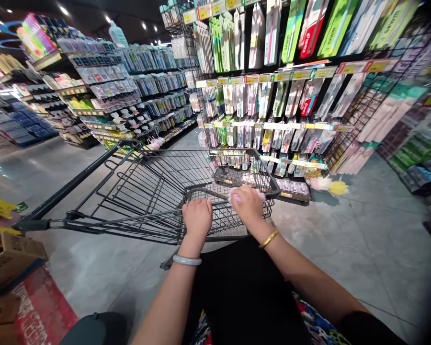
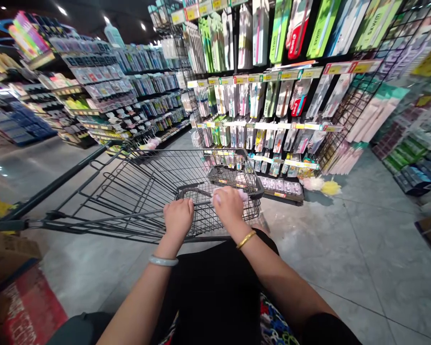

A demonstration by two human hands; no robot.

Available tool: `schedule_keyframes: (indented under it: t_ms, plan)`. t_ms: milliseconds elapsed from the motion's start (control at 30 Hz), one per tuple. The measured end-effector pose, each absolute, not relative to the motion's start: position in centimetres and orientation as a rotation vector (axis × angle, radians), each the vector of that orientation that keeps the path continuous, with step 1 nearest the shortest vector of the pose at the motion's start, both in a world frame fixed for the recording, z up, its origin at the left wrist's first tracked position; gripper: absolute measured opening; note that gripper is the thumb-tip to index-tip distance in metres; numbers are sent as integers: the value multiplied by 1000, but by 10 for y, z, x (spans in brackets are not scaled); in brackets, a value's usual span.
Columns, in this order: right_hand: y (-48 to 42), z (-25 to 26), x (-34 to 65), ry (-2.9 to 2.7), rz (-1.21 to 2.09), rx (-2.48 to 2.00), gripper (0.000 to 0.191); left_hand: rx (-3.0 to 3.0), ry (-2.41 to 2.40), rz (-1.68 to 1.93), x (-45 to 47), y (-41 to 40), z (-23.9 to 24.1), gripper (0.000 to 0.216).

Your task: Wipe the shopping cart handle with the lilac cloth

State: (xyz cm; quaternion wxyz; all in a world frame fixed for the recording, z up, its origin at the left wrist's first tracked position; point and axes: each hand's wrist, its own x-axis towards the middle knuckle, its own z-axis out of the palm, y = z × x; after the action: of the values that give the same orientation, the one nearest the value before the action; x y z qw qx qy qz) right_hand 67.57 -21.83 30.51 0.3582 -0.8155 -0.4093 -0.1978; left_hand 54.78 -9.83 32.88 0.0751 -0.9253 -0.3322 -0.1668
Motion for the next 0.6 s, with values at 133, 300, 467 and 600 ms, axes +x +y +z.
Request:
schedule_keyframes:
  t_ms: [133, 300, 467, 600]
  plan:
    - [-217, 314, 667, -1329, -445, -2018, 18, -2835, -910, -490, 556, -108, 331, 49]
    - [-260, 300, 721, -1107, -460, -2109, 19, -2746, -1008, -632, 538, -98, 333, 46]
    - [-250, 302, 719, -822, -440, -2230, 17, -2700, -1029, -562, 535, -93, 331, 50]
    - [-218, 313, 677, -1163, -409, -2071, 19, -2723, -968, -524, 543, -99, 332, 50]
